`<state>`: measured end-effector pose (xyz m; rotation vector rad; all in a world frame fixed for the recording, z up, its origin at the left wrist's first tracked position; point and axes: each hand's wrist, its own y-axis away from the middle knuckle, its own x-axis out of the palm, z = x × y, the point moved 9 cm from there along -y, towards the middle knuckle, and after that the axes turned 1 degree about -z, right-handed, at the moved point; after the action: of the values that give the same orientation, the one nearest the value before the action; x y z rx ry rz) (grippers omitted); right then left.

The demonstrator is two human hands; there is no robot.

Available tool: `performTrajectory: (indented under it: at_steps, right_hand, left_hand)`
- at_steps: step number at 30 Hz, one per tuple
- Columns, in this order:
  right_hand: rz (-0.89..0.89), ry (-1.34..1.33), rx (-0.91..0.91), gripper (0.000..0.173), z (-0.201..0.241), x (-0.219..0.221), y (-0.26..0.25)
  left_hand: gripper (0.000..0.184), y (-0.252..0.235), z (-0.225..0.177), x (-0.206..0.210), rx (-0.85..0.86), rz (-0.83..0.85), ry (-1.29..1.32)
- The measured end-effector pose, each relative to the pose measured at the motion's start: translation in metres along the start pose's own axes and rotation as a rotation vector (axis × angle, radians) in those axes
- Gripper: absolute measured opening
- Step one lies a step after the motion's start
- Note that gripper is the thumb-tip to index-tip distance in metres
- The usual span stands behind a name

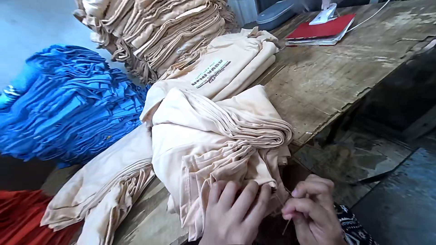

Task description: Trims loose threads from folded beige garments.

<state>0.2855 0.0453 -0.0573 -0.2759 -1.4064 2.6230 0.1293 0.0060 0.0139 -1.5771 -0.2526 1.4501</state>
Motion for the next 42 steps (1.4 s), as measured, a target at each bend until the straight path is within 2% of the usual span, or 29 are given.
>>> performTrajectory:
  at_steps: [6,10,12,14,16,17,18,19,21,24,27,28,29,30,33,37,39,42]
  right_hand:
    - [0.0,-0.151,0.131,0.025,-0.021,-0.005,0.001]
    - [-0.027,-0.295,0.169,0.032,-0.026,-0.005,0.003]
    - [-0.06,-0.252,0.208,0.025,-0.03,-0.003,0.003]
    - [-0.019,-0.109,0.241,0.032,-0.031,0.003,-0.001]
    - [0.071,0.009,0.243,0.038,-0.03,0.017,-0.006]
    - [0.085,0.021,0.229,0.028,-0.029,0.022,-0.006]
    - [0.07,0.013,0.202,0.015,-0.027,0.023,-0.005]
    - [0.036,0.002,0.159,0.011,-0.023,0.02,-0.005]
    - [-0.039,-0.02,0.083,0.014,-0.017,0.011,-0.007]
    - [-0.109,-0.079,0.132,0.014,-0.022,0.0,-0.004]
    - [-0.091,-0.064,0.208,0.018,-0.027,0.004,-0.001]
    - [-0.076,-0.04,0.227,0.021,-0.027,0.007,0.0]
    - [-0.068,-0.013,0.24,0.023,-0.027,0.009,0.0]
    - [-0.061,0.02,0.245,0.024,-0.026,0.011,0.001]
    - [-0.057,0.097,0.225,0.026,-0.022,0.011,0.001]
    - [-0.104,0.129,0.185,0.026,-0.015,0.007,-0.003]
    - [-0.117,0.1,0.15,0.027,-0.013,0.003,-0.005]
    - [-0.082,0.048,0.133,0.031,-0.015,-0.002,-0.013]
  left_hand:
    - [0.019,0.0,0.011,-0.009,-0.078,0.022,0.003]
    - [0.021,-0.005,-0.003,0.003,0.004,0.029,-0.015]
    - [0.02,-0.006,-0.005,0.011,0.038,0.023,-0.021]
    - [0.018,-0.007,0.004,0.01,-0.035,0.012,0.007]
    - [0.025,-0.006,0.018,0.009,-0.132,0.058,0.004]
    - [0.029,-0.004,0.025,0.01,-0.145,0.083,-0.013]
    - [0.022,0.0,0.031,0.008,-0.147,0.088,-0.019]
    - [0.017,0.005,0.036,0.003,-0.15,0.069,-0.004]
    - [0.016,0.012,0.042,-0.016,-0.147,0.04,0.04]
    - [0.014,0.023,0.043,-0.028,-0.117,0.169,0.046]
    - [0.015,0.029,0.042,-0.007,-0.127,0.36,-0.022]
    - [0.018,0.029,0.042,-0.004,-0.146,0.402,-0.02]
    - [0.029,0.027,0.04,-0.005,-0.172,0.43,0.005]
    - [0.035,0.023,0.036,-0.01,-0.203,0.425,0.05]
    - [0.028,-0.001,0.015,-0.029,-0.246,0.262,0.04]
    - [0.019,-0.026,-0.017,-0.009,-0.125,0.169,-0.128]
    - [0.017,-0.025,-0.015,0.003,-0.09,0.13,-0.15]
    - [0.019,-0.014,-0.002,0.005,-0.145,0.117,-0.1]
